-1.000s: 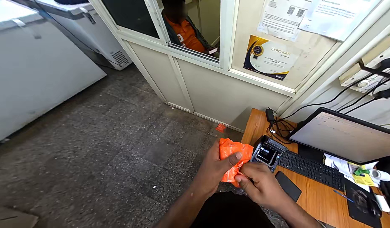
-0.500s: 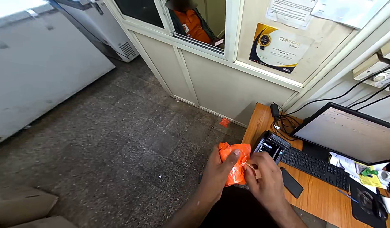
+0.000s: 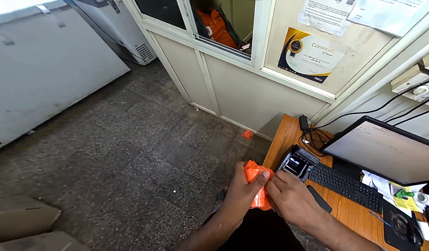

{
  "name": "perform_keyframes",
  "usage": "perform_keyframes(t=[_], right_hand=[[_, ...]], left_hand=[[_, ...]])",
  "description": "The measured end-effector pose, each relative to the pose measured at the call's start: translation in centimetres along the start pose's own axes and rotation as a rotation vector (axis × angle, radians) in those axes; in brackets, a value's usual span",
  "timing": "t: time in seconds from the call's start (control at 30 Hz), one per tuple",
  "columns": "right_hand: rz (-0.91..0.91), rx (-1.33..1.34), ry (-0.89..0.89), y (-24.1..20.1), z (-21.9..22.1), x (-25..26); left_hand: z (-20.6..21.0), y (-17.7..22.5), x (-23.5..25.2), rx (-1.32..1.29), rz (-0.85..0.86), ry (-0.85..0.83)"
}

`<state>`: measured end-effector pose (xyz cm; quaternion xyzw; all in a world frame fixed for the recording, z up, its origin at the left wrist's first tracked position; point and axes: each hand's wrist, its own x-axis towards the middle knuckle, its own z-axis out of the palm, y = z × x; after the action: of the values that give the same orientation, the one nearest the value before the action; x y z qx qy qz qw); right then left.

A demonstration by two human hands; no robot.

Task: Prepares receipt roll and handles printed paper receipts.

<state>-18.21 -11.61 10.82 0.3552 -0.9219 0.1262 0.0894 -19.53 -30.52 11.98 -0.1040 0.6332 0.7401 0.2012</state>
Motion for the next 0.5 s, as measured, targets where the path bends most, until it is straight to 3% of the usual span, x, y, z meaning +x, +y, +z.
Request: perform_keyframes(t=[0.1, 0.2, 0.5], right_hand=[[-0.085, 0.019, -0.012, 0.1, -0.7, -0.9], [-0.027, 0.068, 0.079, -1.3, -1.4, -1.5], [0.155, 0.241, 0.401, -3.6, -0.2, -0.9]], left_hand=[[-1.0, 0.1, -1.9, 0.001, -0.089, -0.129], [-2.0, 0.3, -4.0, 0.048, -0.048, -0.246], [-3.1, 0.1, -5.3, 0.054, 0.086, -0.293]])
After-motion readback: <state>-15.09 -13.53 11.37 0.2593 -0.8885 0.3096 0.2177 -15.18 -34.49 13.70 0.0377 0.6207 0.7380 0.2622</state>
